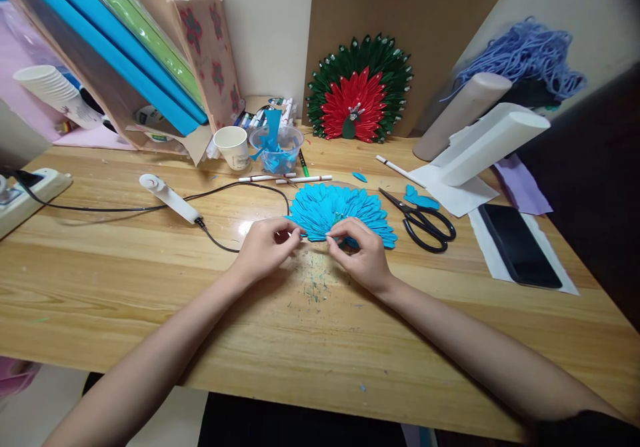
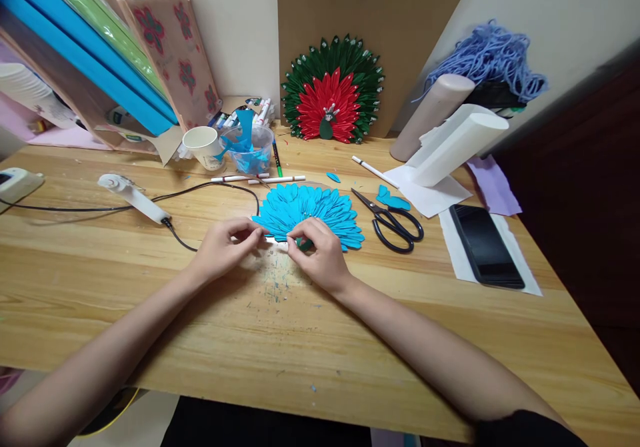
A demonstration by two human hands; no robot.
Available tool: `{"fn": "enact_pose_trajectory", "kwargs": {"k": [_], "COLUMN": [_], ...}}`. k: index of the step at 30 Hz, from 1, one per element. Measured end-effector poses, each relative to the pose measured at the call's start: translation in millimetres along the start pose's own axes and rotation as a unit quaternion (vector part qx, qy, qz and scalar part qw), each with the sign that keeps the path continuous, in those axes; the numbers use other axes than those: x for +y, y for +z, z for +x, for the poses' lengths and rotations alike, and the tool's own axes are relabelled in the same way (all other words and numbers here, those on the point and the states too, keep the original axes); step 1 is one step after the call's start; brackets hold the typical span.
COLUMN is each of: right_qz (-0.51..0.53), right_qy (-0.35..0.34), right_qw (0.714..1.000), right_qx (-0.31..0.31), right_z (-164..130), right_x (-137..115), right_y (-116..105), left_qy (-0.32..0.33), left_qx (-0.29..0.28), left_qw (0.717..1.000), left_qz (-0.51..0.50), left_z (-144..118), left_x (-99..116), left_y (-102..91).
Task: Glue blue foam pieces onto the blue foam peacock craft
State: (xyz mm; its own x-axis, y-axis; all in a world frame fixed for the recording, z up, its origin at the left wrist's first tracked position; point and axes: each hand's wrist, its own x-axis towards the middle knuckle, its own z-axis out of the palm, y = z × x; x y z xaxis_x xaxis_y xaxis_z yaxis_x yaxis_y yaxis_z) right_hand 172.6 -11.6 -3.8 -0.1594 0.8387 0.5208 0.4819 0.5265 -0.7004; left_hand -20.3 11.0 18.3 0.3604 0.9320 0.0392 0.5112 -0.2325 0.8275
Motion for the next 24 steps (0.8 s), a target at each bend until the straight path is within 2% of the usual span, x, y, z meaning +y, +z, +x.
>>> {"fn": "enact_pose_trajectory", "kwargs": {"k": [4, 11, 19, 24], "right_qz": [0.006, -0.001, -0.014, -0.011], "right_qy": [-0.026, -0.040, -0.057, -0.036], "right_qw": [1.000, 0.999, 0.998, 0.999], "right_qx": [-0.011, -0.016, -0.018, -0.036], "right_z": [-0.2, -1.7, -2.1, -0.6], "right_x": [-0.1, 1.2, 1.2, -0.6], "right_y": [0.2, 1.6, 1.2, 1.7], "left_qy": [-0.091, -0.134, -0.185, -0.173], "left_qx": [-0.059, -0.074, -0.091, -0.076], "left_qw": [0.982, 0.956, 0.937, 0.941], "left_qz": [-0.152, -0.249, -0.282, -0.279], "left_z": [0.1, 0.6, 3.1, 1.4], "left_x": [3.4, 6.3, 7.0, 4.5], "left_y": [6.5, 9.6, 7.5, 10.5]}}
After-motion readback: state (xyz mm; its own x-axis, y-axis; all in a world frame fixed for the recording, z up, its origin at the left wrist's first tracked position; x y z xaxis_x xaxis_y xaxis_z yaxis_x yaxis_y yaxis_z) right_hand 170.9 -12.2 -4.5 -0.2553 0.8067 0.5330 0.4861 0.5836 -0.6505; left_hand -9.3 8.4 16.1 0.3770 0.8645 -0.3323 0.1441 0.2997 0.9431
